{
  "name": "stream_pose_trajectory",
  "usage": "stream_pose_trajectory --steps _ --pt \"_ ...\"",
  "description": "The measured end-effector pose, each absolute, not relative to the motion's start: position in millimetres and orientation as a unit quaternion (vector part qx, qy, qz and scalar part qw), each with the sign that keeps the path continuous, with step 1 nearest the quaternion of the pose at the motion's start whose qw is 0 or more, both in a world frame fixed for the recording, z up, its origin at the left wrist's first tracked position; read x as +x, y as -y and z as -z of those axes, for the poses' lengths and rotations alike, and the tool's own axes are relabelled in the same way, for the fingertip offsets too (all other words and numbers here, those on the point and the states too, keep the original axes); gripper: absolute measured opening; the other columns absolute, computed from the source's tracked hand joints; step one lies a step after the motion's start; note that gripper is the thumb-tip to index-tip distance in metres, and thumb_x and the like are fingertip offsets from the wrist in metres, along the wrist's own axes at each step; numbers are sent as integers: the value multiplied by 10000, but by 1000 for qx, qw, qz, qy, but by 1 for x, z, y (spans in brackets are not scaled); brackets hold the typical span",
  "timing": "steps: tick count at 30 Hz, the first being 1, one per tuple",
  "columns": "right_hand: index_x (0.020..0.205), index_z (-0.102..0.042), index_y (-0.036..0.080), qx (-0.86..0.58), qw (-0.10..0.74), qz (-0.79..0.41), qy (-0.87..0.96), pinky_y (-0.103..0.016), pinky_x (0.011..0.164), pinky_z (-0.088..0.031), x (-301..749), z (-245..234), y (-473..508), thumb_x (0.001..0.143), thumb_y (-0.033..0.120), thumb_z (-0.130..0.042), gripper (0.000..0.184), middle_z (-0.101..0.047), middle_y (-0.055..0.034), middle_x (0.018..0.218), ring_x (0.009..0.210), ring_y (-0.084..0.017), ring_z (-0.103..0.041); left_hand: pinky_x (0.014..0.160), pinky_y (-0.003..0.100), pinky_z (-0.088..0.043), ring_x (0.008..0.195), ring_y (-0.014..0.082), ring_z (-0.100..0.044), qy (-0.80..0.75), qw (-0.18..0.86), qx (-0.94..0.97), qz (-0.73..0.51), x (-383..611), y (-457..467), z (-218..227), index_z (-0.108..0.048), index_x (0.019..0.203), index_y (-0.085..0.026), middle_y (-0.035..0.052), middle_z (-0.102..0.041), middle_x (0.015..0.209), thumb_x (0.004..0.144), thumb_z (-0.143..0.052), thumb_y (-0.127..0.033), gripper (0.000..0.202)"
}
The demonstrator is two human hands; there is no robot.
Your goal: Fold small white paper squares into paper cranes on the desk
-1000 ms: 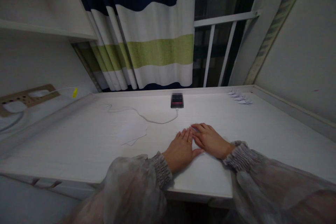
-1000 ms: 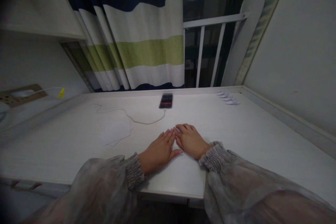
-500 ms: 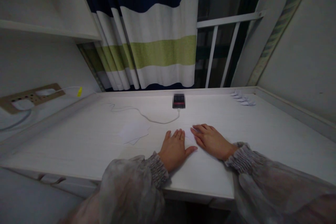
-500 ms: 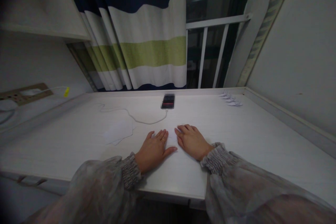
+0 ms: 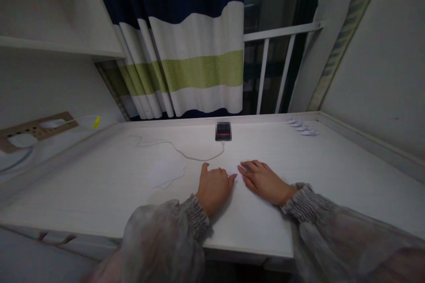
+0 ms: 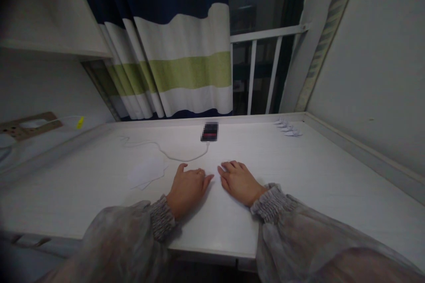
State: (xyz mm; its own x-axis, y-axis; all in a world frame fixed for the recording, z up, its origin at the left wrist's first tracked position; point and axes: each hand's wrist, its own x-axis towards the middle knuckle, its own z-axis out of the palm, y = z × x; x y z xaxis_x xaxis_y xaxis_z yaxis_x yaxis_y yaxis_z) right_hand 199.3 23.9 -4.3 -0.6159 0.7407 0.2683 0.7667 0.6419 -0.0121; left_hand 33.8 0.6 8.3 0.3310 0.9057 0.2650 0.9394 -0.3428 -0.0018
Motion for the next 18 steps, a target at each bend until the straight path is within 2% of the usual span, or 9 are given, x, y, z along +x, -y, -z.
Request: stream_pose_trajectory --steps 1,3,5,8,13,16,18 --pt "1126 -537 155 -418 127 46 898 -385 863 -380 200 4 -24 849 236 -364 336 -536 -108 1140 1018 -228 -446 886 489 -264 731 224 -606 570 80 -810 111 34 -6 -12 -634 756 -93 130 -663 731 867 -268 -358 465" --pt "1120 -545 165 -411 132 31 901 -395 861 -382 201 4 -27 845 235 -369 334 -535 -109 1126 1013 -230 -446 826 439 -333 780 231 -594 557 71 -816 138 34 -20 -16 -629 786 -111 123 -656 795 845 -349 -326 359" --pt "1119 -549 175 -401 146 11 904 -397 858 -387 203 5 -31 837 233 -382 332 -536 -110 1103 1002 -226 -452 757 365 -390 837 228 -576 556 5 -815 165 34 -34 -16 -610 881 -125 117 -637 889 783 -468 -361 292" --pt "1133 -535 163 -386 186 -54 902 -378 877 -384 208 6 -40 804 207 -435 347 -539 -113 1076 996 -208 -465 687 285 -419 805 198 -568 555 -128 -803 173 36 -50 -9 -592 871 -120 95 -620 868 664 -605 -401 349" --pt "1101 -537 144 -430 307 -207 823 -318 831 -432 215 9 -51 758 199 -487 350 -570 -84 991 893 -165 -539 665 276 -418 781 186 -553 550 -218 -783 190 34 -54 -1 -572 893 -134 61 -607 857 608 -656 -352 369" --pt "999 -580 143 -457 353 -236 782 -298 779 -450 216 8 -52 783 231 -449 268 -587 -75 926 842 -157 -558 702 287 -413 805 184 -544 537 -223 -787 208 34 -52 0 -582 893 -136 64 -607 869 619 -654 -317 336" --pt "905 -607 145 -463 351 -224 783 -296 763 -448 214 6 -50 792 255 -441 229 -594 -73 883 828 -162 -558 713 293 -410 812 184 -536 534 -216 -788 218 35 -51 0 -594 843 -138 63 -602 858 611 -662 -307 294"
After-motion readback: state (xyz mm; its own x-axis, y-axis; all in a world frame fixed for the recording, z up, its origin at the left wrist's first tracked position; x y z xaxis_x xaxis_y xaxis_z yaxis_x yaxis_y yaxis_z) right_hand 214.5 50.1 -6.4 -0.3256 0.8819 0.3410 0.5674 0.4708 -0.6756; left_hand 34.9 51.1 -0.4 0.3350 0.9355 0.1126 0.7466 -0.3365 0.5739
